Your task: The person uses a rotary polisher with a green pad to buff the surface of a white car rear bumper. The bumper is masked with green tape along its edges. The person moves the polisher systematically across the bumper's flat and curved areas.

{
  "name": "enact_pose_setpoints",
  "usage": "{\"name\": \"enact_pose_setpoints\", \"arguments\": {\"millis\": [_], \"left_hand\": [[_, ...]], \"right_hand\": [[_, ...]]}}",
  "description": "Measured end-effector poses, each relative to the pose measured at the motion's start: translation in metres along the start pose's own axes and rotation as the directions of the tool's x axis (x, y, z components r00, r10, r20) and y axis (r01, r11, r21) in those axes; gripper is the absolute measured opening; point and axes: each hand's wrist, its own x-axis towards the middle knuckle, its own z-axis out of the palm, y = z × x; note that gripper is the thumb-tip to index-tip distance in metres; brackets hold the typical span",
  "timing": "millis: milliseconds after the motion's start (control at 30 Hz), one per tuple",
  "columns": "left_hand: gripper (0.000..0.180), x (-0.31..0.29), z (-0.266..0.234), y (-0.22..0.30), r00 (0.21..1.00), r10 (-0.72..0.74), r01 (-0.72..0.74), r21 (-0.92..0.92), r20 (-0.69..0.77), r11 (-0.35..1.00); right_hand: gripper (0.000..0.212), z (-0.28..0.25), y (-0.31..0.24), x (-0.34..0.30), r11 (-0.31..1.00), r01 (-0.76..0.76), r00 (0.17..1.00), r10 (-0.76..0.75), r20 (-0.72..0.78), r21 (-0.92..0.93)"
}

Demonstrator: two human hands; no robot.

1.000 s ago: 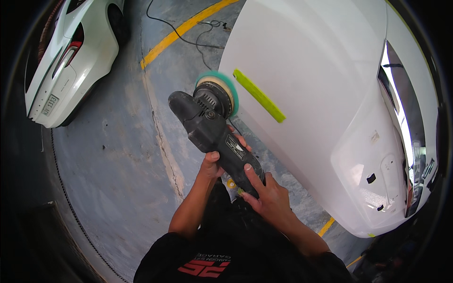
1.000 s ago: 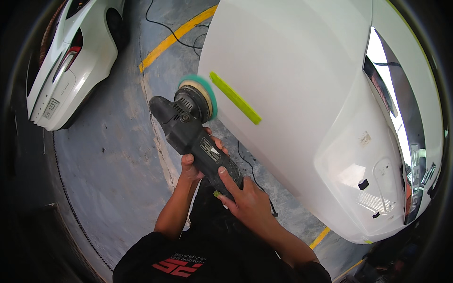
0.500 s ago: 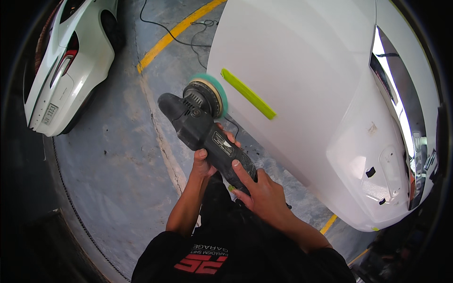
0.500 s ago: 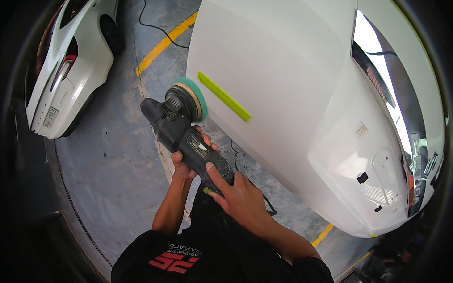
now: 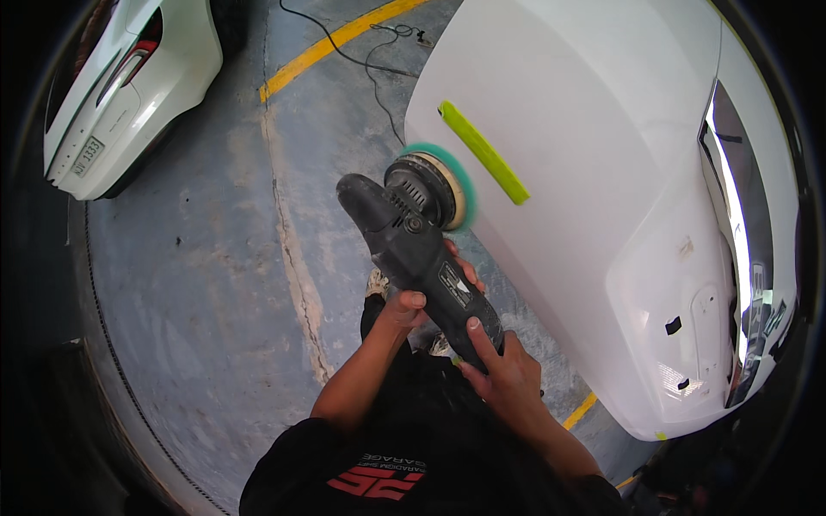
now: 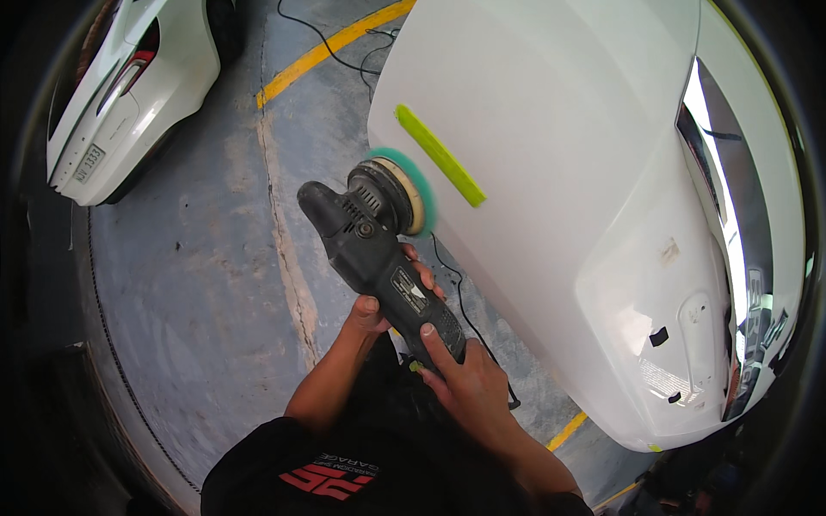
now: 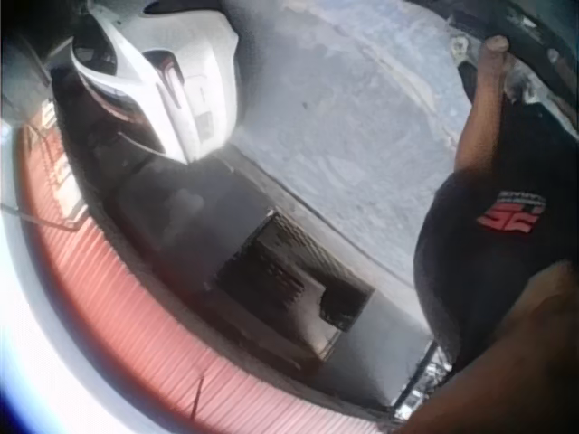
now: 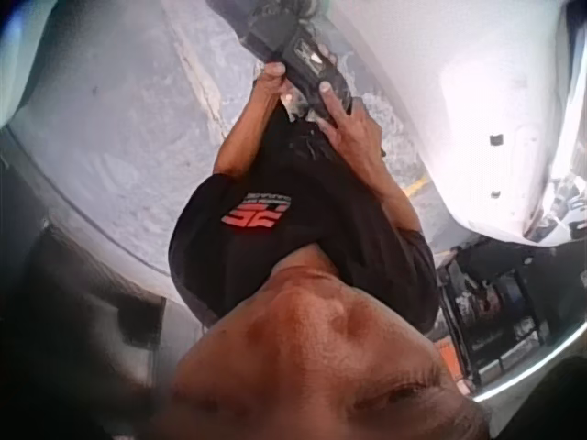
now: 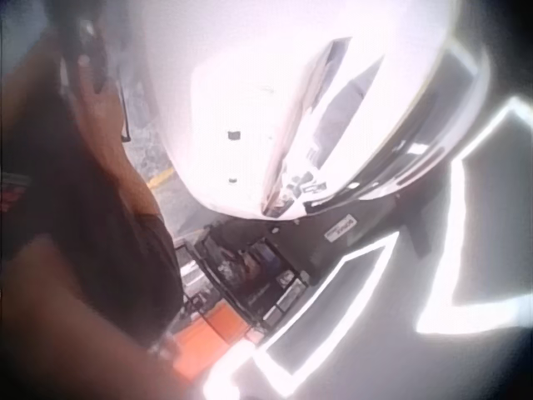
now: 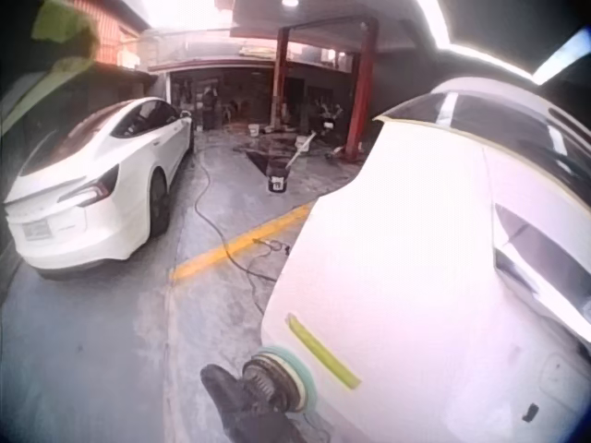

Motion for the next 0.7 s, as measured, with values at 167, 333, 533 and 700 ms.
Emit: {"name": "enact_pose_setpoints", "arguments": {"millis": [167,333,533,700], "left_hand": [[0.096,0.034,-0.027,0.055,0.999,0.052,-0.052,0.033,0.013,0.998],[0.09,0.027,-0.02,0.035,0.998,0.046,-0.046,-0.005,0.035,0.999],[0.083,-0.028,0.033,-0.06,0.993,-0.091,0.093,-0.028,0.072,0.995],[0.083,-0.048,0.031,-0.098,0.979,-0.161,0.151,0.081,0.127,0.985]], "right_hand": [[0.083,0.013,-0.019,0.064,0.995,0.032,0.998,-0.038,-0.059,-0.098],[0.085,0.007,-0.014,0.046,0.997,-0.002,0.999,-0.001,-0.038,-0.077],[0.095,0.005,0.025,-0.088,0.989,-0.096,0.995,0.096,-0.004,-0.116],[0.103,0.023,0.052,-0.133,0.996,0.005,0.992,-0.016,-0.128,-0.091]]}}
